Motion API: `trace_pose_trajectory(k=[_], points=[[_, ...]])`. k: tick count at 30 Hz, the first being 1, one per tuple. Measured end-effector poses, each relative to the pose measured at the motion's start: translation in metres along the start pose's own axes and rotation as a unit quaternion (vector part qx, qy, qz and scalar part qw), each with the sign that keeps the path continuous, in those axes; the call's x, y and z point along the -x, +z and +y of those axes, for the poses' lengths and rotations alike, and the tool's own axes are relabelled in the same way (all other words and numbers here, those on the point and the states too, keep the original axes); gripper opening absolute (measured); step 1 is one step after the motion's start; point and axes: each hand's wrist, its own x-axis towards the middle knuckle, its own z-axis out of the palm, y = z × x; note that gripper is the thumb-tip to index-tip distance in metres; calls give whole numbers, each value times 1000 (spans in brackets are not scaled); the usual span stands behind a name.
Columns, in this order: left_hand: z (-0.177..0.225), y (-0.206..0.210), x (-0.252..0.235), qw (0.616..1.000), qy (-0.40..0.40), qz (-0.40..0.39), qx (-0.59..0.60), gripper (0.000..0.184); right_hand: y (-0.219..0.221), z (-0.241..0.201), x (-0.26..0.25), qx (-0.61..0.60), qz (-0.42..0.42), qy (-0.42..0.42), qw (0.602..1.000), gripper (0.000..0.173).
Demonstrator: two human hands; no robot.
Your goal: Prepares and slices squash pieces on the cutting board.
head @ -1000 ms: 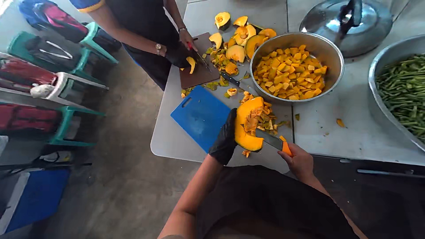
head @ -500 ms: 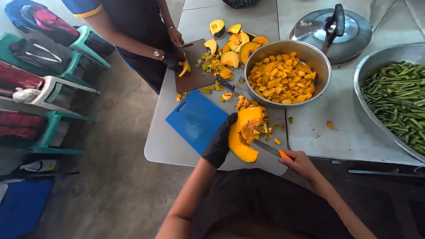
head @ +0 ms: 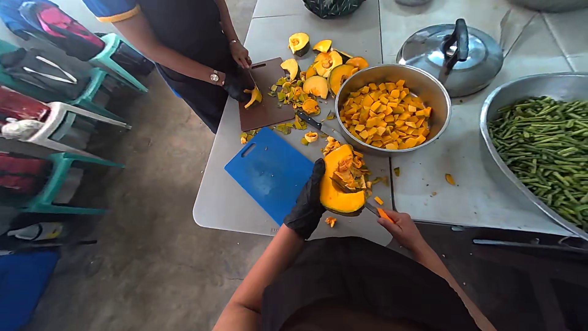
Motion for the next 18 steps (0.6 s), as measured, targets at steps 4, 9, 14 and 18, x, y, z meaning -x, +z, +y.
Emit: trace_pose_trajectory(k=[4,9,14,18], points=[[-15,4,-8,998,-12,-20,56,53,-1,-17,-5,114,86,44,989,70],[-21,13,-8,990,2,-19,140,51,27,-15,-8,149,206,24,967,75],[-20,23,-1,978,-28,-21,207,51,36,-5,-6,194,278,-16,941,71],[-20,30,0,962,-68,-16,264,53,36,-13,-10,184,260,4,948,70]])
